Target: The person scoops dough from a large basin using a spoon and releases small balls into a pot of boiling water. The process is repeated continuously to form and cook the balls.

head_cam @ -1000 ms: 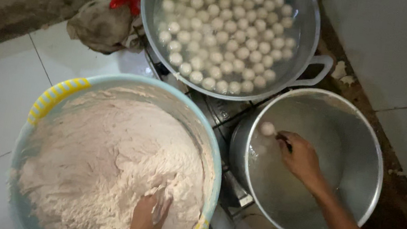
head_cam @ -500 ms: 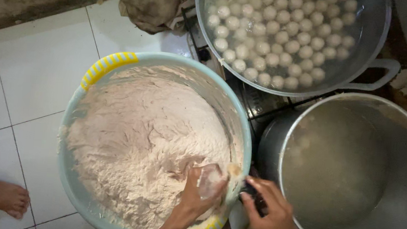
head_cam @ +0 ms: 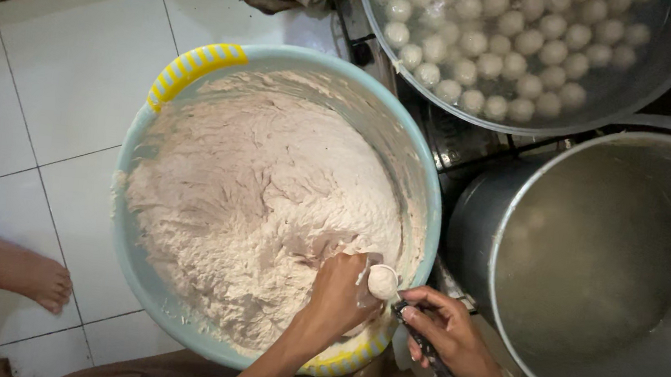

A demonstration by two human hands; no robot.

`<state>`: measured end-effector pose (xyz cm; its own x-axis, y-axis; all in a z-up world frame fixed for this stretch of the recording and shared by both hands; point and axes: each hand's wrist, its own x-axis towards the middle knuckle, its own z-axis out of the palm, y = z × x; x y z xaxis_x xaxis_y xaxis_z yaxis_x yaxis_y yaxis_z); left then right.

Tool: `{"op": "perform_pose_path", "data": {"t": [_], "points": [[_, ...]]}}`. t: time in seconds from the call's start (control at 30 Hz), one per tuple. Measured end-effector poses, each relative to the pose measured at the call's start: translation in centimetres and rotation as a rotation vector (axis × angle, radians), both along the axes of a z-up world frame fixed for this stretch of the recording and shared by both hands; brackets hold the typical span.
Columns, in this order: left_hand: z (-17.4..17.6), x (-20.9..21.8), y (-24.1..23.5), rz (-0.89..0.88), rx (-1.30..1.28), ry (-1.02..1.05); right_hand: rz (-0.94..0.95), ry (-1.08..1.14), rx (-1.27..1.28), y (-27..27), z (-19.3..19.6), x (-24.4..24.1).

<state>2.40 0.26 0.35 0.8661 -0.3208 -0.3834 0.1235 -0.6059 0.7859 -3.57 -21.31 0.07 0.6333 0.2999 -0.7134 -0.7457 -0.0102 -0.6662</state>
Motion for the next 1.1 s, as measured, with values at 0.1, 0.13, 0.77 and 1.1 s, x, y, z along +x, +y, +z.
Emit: {"op": "perform_pose_path", "data": {"t": [0.1,0.13,0.77,1.1], "points": [[-1.0,-0.1,0.5,-0.036,0.035,-0.048,0.021,0.068,0.021,0.0,-0.3,0.3],[-1.4,-0.3,0.7,-0.048,0.039,-0.067,0.024,0.091,0.012,0.1,-0.2,0.3],[-21.3,22.0,11.3,-0.064,0.57,-0.417,-0.077,-0.435,-1.094,-19.0,-1.7,10.3],[-15.7,3.4,-0.2,-0.752,0.054,-0.047,0.131,-0.725,-1.354,-18.1,-1.9,10.8]]}}
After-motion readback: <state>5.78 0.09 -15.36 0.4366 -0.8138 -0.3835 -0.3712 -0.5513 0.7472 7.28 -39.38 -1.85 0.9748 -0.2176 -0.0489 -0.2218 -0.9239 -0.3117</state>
